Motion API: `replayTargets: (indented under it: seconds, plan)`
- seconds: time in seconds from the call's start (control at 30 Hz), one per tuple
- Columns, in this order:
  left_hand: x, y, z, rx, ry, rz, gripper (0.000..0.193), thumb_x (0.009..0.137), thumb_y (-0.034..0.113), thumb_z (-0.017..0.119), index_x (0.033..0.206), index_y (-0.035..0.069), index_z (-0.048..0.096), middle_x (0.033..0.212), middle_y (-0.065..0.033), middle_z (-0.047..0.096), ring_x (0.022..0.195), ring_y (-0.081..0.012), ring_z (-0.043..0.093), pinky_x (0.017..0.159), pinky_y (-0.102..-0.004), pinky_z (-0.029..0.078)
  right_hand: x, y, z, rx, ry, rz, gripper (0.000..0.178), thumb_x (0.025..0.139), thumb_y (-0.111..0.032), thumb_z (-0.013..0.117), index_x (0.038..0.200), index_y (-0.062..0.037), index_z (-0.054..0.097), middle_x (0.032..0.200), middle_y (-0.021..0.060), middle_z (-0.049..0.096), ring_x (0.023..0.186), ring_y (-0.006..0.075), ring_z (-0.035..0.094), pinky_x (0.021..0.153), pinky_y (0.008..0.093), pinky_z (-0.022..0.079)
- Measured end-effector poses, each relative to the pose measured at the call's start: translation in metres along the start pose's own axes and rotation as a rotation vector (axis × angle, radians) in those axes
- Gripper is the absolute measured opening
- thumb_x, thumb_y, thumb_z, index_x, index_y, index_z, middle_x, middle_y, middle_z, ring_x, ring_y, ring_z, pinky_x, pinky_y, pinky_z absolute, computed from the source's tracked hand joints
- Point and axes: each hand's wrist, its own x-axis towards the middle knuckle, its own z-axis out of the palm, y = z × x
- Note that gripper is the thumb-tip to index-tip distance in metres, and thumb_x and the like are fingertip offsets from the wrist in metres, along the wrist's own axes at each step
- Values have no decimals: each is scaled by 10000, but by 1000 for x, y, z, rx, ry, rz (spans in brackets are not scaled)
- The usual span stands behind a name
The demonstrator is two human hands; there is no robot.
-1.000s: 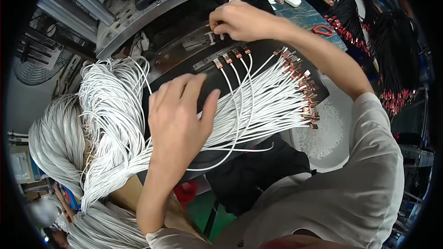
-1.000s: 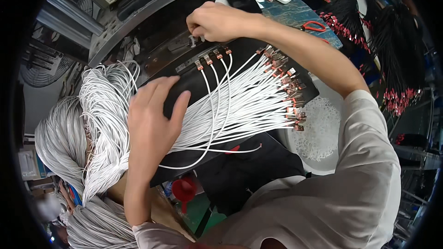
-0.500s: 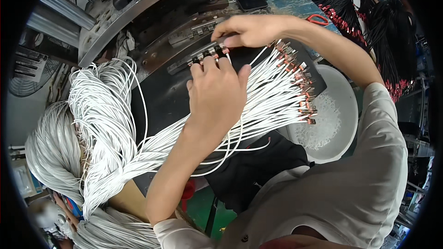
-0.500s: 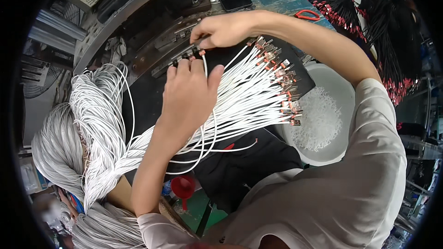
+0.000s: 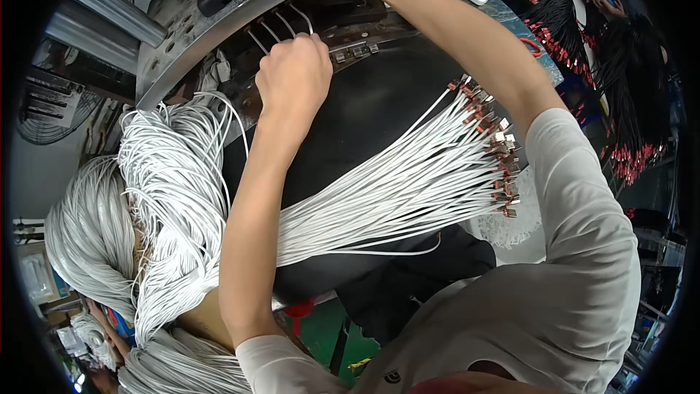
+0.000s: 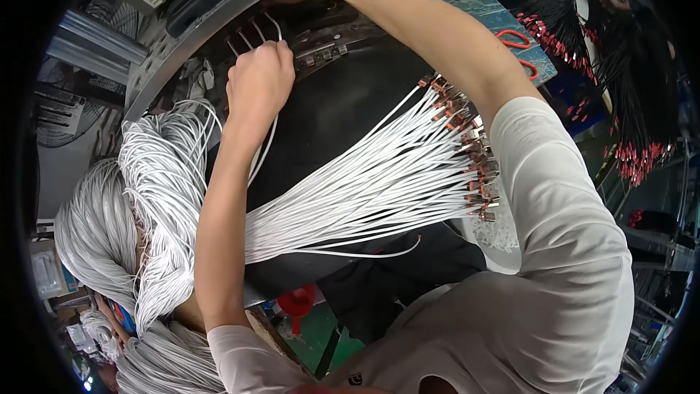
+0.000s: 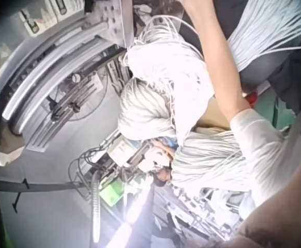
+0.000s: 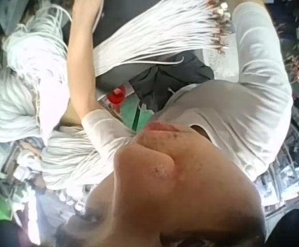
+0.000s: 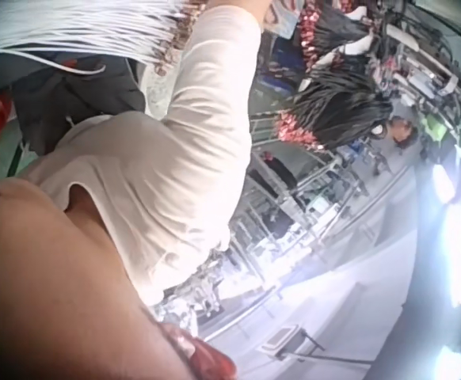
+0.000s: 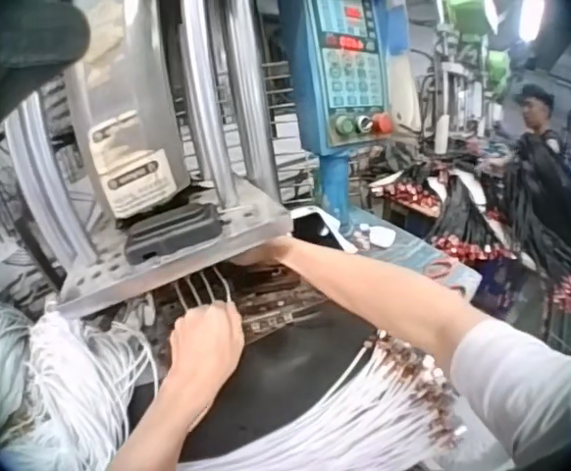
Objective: Manually inserting terminal ends of wire bundles into a processing machine.
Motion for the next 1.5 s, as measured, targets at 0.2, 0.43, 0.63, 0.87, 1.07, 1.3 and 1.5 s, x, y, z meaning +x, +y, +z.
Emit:
replayTargets:
  seconds: [0.2, 0.43, 0.63, 0.87, 1.07, 1.3, 1.5]
  plan:
    - [13, 3, -10, 31, -92, -54, 448, 957, 374, 499, 895, -14, 714, 890, -263, 701, 864, -461, 681, 811, -501, 547, -14, 79, 25, -316, -32, -104, 259, 869, -267, 653, 1046, -77, 658, 1038, 124, 667, 968, 244, 624, 821, 385, 497]
    - [15, -22, -2, -59, -115, 0, 548, 953, 472, 481, 891, -19, 717, 868, -251, 710, 868, -455, 690, 807, -523, 545, -10, 25, 28, -200, -57, -250, 401, 900, -320, 649, 1221, -80, 652, 1177, 163, 666, 1083, 269, 622, 947, 374, 479]
    - [-5, -22, -18, 163, -11, 119, 526, 960, 497, 527, 1060, 5, 684, 987, -229, 687, 950, -399, 662, 846, -491, 526, -33, -6, 35, -245, -189, 212, 540, 850, -438, 728, 1253, -91, 635, 1295, 170, 617, 1183, 276, 576, 1070, 375, 420]
    - [-198, 22, -83, -1213, -59, 219, 595, 911, 418, 679, 1155, -122, 617, 1088, -258, 662, 961, -312, 665, 753, -387, 528, -195, -205, -82, 1198, -942, 15, 477, 981, -236, 647, 1328, 65, 518, 1253, 175, 599, 1114, 325, 605, 925, 414, 500]
    - [-390, -16, -15, -1627, -381, -699, 659, 923, 447, 674, 1292, -78, 522, 1133, -187, 650, 915, -280, 650, 782, -399, 514, -416, -260, -76, 1127, -768, 1455, 474, 1035, -322, 530, 1391, -15, 474, 1257, 110, 614, 1160, 226, 574, 982, 378, 462]
    - [-388, -23, 24, -1524, 317, -1149, 467, 1018, 292, 538, 1413, 102, 377, 1199, -105, 583, 863, -216, 592, 608, -352, 472, -463, -244, 7, 971, 598, 1361, 734, 996, -602, 429, 1487, -59, 365, 1516, 65, 422, 1385, 231, 398, 1150, 429, 325]
    - [-385, -24, 19, -1526, 281, -1261, 427, 997, 175, 524, 1396, 106, 387, 1249, -121, 566, 907, -229, 594, 613, -352, 482, -476, -240, 4, 1097, 544, 1363, 652, 1036, -546, 370, 1484, -73, 368, 1508, 66, 426, 1396, 227, 384, 1161, 403, 300]
